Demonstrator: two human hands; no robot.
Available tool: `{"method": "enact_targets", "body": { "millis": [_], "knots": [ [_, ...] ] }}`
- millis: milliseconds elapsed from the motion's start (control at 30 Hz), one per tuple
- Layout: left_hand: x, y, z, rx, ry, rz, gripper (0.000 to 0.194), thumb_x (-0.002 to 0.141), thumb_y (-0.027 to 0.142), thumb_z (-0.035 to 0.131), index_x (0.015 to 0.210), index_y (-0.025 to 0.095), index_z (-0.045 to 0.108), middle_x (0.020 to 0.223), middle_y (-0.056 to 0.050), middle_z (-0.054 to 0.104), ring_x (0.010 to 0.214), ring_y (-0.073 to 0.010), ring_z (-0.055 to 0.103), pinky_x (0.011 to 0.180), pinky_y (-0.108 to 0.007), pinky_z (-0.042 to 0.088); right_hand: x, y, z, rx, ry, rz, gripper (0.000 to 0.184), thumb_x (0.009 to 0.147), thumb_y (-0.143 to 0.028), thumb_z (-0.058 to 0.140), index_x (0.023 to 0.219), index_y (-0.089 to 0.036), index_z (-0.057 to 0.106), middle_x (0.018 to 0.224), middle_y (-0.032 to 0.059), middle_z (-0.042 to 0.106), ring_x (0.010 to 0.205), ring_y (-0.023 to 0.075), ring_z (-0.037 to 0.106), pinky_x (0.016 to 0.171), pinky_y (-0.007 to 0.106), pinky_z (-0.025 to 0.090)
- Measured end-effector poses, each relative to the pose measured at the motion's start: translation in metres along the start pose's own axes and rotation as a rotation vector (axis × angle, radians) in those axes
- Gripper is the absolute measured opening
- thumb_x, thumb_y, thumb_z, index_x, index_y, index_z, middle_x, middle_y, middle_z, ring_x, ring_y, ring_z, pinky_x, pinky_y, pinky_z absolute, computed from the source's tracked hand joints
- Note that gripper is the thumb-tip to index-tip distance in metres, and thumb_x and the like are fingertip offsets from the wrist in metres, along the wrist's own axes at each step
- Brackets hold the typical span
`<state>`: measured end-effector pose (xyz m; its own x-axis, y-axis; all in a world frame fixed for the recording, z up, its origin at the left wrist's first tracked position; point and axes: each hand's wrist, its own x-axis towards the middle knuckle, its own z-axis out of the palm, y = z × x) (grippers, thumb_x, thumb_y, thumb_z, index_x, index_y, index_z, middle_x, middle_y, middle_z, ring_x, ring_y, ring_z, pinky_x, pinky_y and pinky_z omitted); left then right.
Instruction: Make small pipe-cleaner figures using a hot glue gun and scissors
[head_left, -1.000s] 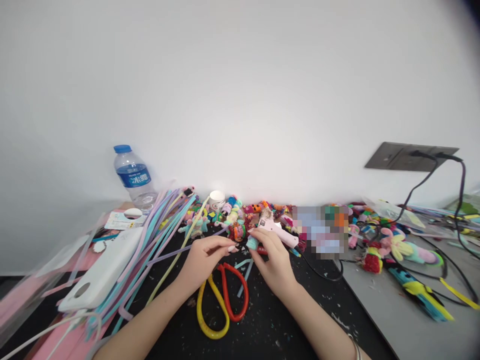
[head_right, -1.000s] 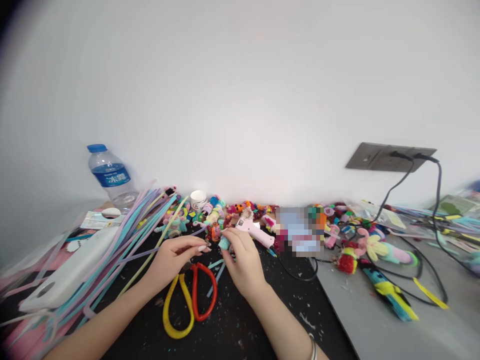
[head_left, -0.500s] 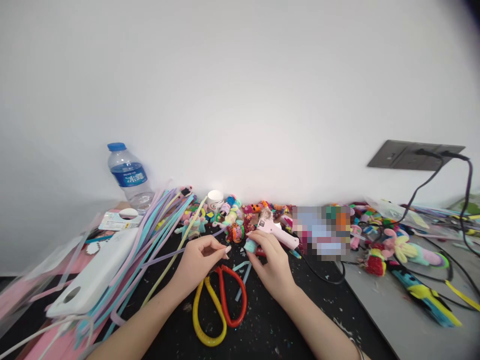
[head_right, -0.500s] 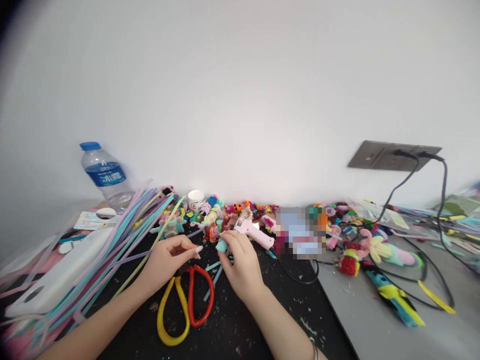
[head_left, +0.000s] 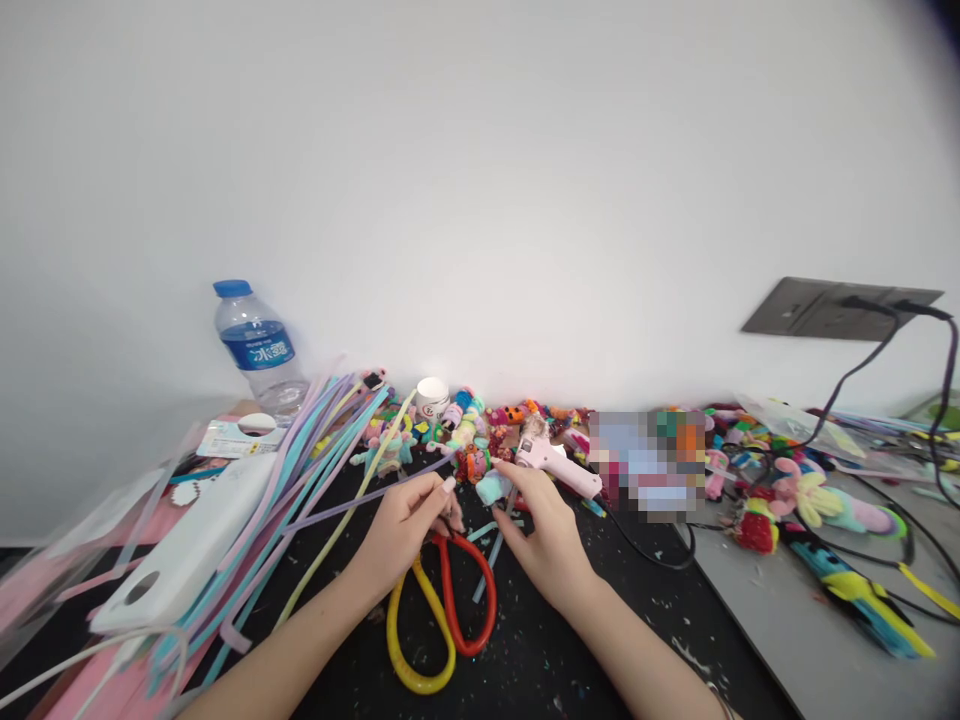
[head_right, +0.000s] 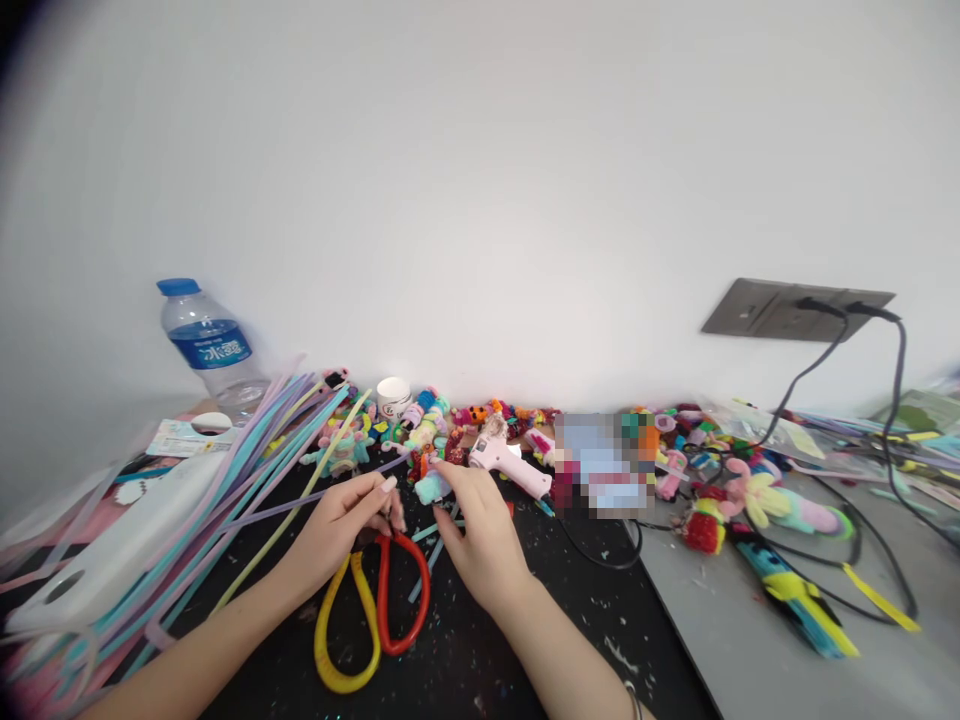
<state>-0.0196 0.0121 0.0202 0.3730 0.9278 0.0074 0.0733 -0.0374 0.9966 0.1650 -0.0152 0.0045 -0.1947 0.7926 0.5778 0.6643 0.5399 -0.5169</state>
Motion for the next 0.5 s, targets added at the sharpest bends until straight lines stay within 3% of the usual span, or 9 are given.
{"method": "enact_targets", "body": {
  "millis": [100, 300, 433, 500],
  "knots": [
    [0.001, -0.004, 0.004, -0.155, -0.059, -0.042, 0.022, 0.082, 0.041, 0.051, 0.078, 0.020, 0.046, 0.081, 0.000, 0.057, 0.078, -0.0159, 0.060, 0.066, -0.027, 0.050, 0.002, -0.003, 0.000, 0.004, -0.070, -0.072, 0.047, 0.081, -0.009, 0.051, 0.126, -0.023, 0.045, 0.119, 0.0072, 0.056, 0.111, 0.0204, 0.049, 0.095, 0.039, 0.043],
    [0.003, -0.012, 0.005, -0.126, -0.062, 0.015, 0.028, 0.076, 0.030, 0.061, 0.075, 0.021, 0.035, 0.067, 0.006, 0.047, 0.063, -0.0106, 0.054, 0.062, -0.024, 0.048, 0.004, -0.014, -0.004, 0.023, -0.133, -0.092, 0.050, 0.079, -0.009, 0.050, 0.127, -0.023, 0.045, 0.120, 0.0078, 0.055, 0.113, 0.0222, 0.048, 0.097, 0.044, 0.041],
    [0.003, -0.012, 0.004, -0.081, -0.023, 0.017, 0.028, 0.075, 0.031, 0.061, 0.074, 0.021, 0.035, 0.068, 0.005, 0.051, 0.066, -0.0129, 0.058, 0.065, -0.025, 0.047, 0.001, -0.013, -0.007, 0.055, -0.019, -0.027, 0.055, 0.079, -0.012, 0.049, 0.133, -0.020, 0.037, 0.128, 0.0116, 0.050, 0.118, 0.0239, 0.046, 0.097, 0.044, 0.041],
    [0.003, -0.013, 0.004, -0.060, -0.008, 0.018, 0.028, 0.075, 0.031, 0.061, 0.074, 0.021, 0.035, 0.068, 0.005, 0.054, 0.068, -0.0142, 0.060, 0.065, -0.026, 0.047, 0.001, -0.009, -0.008, 0.052, 0.090, 0.013, 0.042, 0.082, -0.014, 0.048, 0.124, -0.020, 0.046, 0.122, 0.0113, 0.054, 0.115, 0.0233, 0.049, 0.095, 0.043, 0.042]
  ]
}}
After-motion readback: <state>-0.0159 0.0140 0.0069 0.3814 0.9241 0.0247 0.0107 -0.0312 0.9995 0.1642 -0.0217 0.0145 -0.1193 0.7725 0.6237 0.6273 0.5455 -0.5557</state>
